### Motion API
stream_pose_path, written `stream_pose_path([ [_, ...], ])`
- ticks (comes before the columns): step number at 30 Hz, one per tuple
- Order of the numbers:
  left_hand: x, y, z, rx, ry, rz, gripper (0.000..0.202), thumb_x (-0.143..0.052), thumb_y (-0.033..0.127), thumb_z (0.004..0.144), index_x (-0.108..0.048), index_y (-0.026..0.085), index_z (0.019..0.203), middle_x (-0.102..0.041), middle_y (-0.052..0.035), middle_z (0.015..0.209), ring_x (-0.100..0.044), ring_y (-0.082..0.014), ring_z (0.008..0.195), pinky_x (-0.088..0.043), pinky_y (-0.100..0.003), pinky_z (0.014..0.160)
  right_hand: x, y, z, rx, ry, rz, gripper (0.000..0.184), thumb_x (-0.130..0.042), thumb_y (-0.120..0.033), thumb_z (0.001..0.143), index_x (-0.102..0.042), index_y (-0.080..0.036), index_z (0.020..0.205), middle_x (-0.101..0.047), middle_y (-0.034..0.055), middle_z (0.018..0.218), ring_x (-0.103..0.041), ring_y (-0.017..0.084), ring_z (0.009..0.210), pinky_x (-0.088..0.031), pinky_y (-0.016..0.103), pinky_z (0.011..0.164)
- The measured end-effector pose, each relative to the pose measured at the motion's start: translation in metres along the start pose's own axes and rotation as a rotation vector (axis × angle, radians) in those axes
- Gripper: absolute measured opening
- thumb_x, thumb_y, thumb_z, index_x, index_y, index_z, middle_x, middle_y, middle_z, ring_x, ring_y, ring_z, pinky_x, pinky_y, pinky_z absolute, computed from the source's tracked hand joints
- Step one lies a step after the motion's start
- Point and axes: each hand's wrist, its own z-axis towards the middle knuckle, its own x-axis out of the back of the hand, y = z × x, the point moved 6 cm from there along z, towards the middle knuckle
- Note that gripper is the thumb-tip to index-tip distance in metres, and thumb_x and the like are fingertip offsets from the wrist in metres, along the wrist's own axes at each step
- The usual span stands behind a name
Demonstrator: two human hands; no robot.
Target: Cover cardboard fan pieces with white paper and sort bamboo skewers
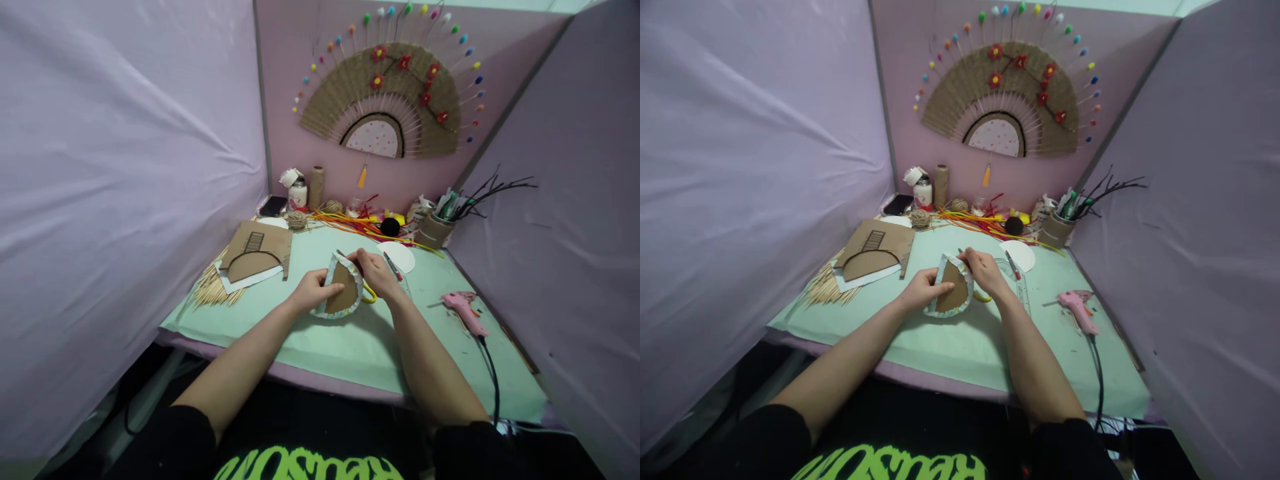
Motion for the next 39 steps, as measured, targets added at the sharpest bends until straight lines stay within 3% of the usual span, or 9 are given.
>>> stream_pose_path([
  [2,0.002,-0.001,0.001,-0.005,0.014,-0.028,0.040,-0.077,0.044,0.062,-0.068,0.011,0.083,-0.068,-0.0039,0.074,-0.060,-0.0158,0.066,-0.045,-0.026,0.061,-0.002,0.009,0.000,-0.106,-0.063,0.096,0.054,-0.040,-0.064,0.087,-0.058,-0.018,0.065,-0.053,0.0009,0.059,-0.044,0.014,0.056,-0.033,0.026,0.053],
  [4,0.004,-0.002,0.002,-0.003,0.035,-0.025,0.041,-0.077,0.044,0.062,-0.068,0.011,0.083,-0.068,-0.0037,0.074,-0.060,-0.0157,0.066,-0.045,-0.026,0.061,-0.002,0.009,0.000,-0.111,-0.082,0.080,0.050,-0.046,-0.062,0.084,-0.055,-0.018,0.061,-0.048,-0.0010,0.055,-0.039,0.012,0.053,-0.030,0.025,0.051],
  [10,0.005,-0.002,0.002,-0.016,0.047,0.007,0.036,-0.073,0.042,0.065,-0.066,0.010,0.082,-0.066,-0.0031,0.072,-0.057,-0.0147,0.064,-0.043,-0.025,0.060,0.002,-0.003,0.000,0.083,-0.044,-0.132,0.038,-0.054,-0.049,0.084,-0.062,-0.018,0.065,-0.055,0.0005,0.062,-0.048,0.014,0.063,-0.037,0.026,0.061],
  [15,0.000,0.000,0.000,0.001,-0.012,0.172,0.029,-0.067,0.039,0.068,-0.064,0.012,0.077,-0.060,0.0006,0.067,-0.052,-0.0130,0.062,-0.039,-0.023,0.057,0.005,-0.006,0.000,0.139,0.059,-0.042,0.038,-0.043,-0.047,0.092,-0.068,-0.018,0.093,-0.067,0.0055,0.090,-0.059,0.018,0.082,-0.045,0.029,0.072],
  [20,-0.004,-0.001,-0.001,-0.015,-0.019,0.379,0.021,-0.059,0.035,0.068,-0.054,0.015,0.064,-0.045,0.0053,0.057,-0.040,-0.0102,0.057,-0.029,-0.022,0.052,0.002,-0.022,-0.006,0.343,0.237,-0.221,0.016,-0.063,-0.035,0.083,-0.066,-0.020,0.082,-0.062,0.0046,0.082,-0.055,0.017,0.075,-0.044,0.030,0.069],
  [28,0.000,-0.002,0.002,-0.017,0.037,0.450,0.028,-0.060,0.038,0.067,-0.044,0.018,0.057,-0.036,0.0069,0.053,-0.033,-0.0092,0.055,-0.022,-0.023,0.050,-0.006,-0.025,-0.009,0.500,0.266,-0.381,0.017,-0.053,-0.025,0.091,-0.056,-0.020,0.075,-0.057,0.0046,0.076,-0.053,0.018,0.077,-0.043,0.033,0.072],
  [35,-0.001,-0.005,0.002,0.007,-0.024,0.291,0.019,-0.059,0.033,0.066,-0.056,0.015,0.066,-0.049,0.0046,0.060,-0.044,-0.0112,0.058,-0.033,-0.023,0.054,-0.015,-0.031,-0.010,0.542,0.059,-0.403,0.018,-0.051,-0.027,0.092,-0.058,-0.020,0.077,-0.058,0.0062,0.080,-0.053,0.019,0.081,-0.043,0.034,0.076],
  [37,-0.002,-0.003,0.001,0.003,-0.043,0.251,0.021,-0.061,0.034,0.066,-0.059,0.014,0.071,-0.053,0.0033,0.063,-0.048,-0.0124,0.061,-0.036,-0.023,0.056,-0.005,-0.033,-0.010,0.521,0.083,-0.325,0.019,-0.052,-0.030,0.091,-0.061,-0.020,0.077,-0.060,0.0062,0.081,-0.054,0.019,0.081,-0.044,0.034,0.076],
  [39,-0.005,-0.002,-0.001,0.018,-0.089,0.211,0.025,-0.063,0.036,0.066,-0.062,0.013,0.076,-0.058,0.0014,0.067,-0.052,-0.0138,0.064,-0.039,-0.024,0.059,0.015,-0.029,-0.007,0.422,0.210,-0.173,0.023,-0.052,-0.037,0.091,-0.063,-0.020,0.081,-0.061,0.0061,0.082,-0.055,0.018,0.079,-0.044,0.033,0.073],
])
